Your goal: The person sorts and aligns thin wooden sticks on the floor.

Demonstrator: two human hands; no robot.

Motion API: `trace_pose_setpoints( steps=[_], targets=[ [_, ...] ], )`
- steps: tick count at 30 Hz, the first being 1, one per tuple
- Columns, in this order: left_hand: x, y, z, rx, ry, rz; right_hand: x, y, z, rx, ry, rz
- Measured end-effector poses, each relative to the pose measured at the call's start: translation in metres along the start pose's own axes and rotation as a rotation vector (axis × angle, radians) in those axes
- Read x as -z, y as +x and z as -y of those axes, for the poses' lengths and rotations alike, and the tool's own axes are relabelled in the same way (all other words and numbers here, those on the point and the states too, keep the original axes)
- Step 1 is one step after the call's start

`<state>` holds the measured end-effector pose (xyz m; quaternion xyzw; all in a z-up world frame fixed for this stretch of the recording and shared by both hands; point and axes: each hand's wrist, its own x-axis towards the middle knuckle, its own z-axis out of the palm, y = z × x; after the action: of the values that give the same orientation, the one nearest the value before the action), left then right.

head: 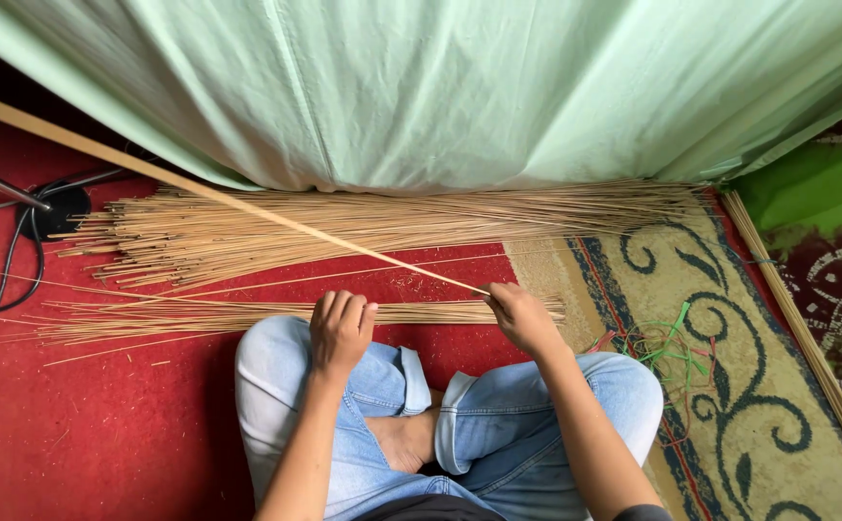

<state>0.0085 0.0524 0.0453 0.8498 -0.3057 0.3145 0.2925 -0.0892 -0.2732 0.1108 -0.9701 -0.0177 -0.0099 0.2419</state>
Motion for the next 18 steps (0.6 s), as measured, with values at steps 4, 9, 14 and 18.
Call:
trace_pose_setpoints(
  steps=[4, 9, 14, 18],
  targets=[
    [0.015, -0.009, -0.003, -0.108, 0.242, -0.231, 0.02, -0.002, -0.002, 0.084, -0.174, -0.018],
    [0.025, -0.018, 0.024, 0.065, 0.188, 0.352, 0.026, -0.019, -0.022, 0.098, -0.164, -0.092],
    [0.023, -0.007, 0.01, 0.03, -0.016, 0.307, 0.002, -0.027, -0.058, -0.033, -0.216, -0.163],
    [0.013, -0.006, -0.016, -0.01, -0.07, 0.283, -0.011, -0.025, -0.019, 0.077, -0.211, -0.067]
  ],
)
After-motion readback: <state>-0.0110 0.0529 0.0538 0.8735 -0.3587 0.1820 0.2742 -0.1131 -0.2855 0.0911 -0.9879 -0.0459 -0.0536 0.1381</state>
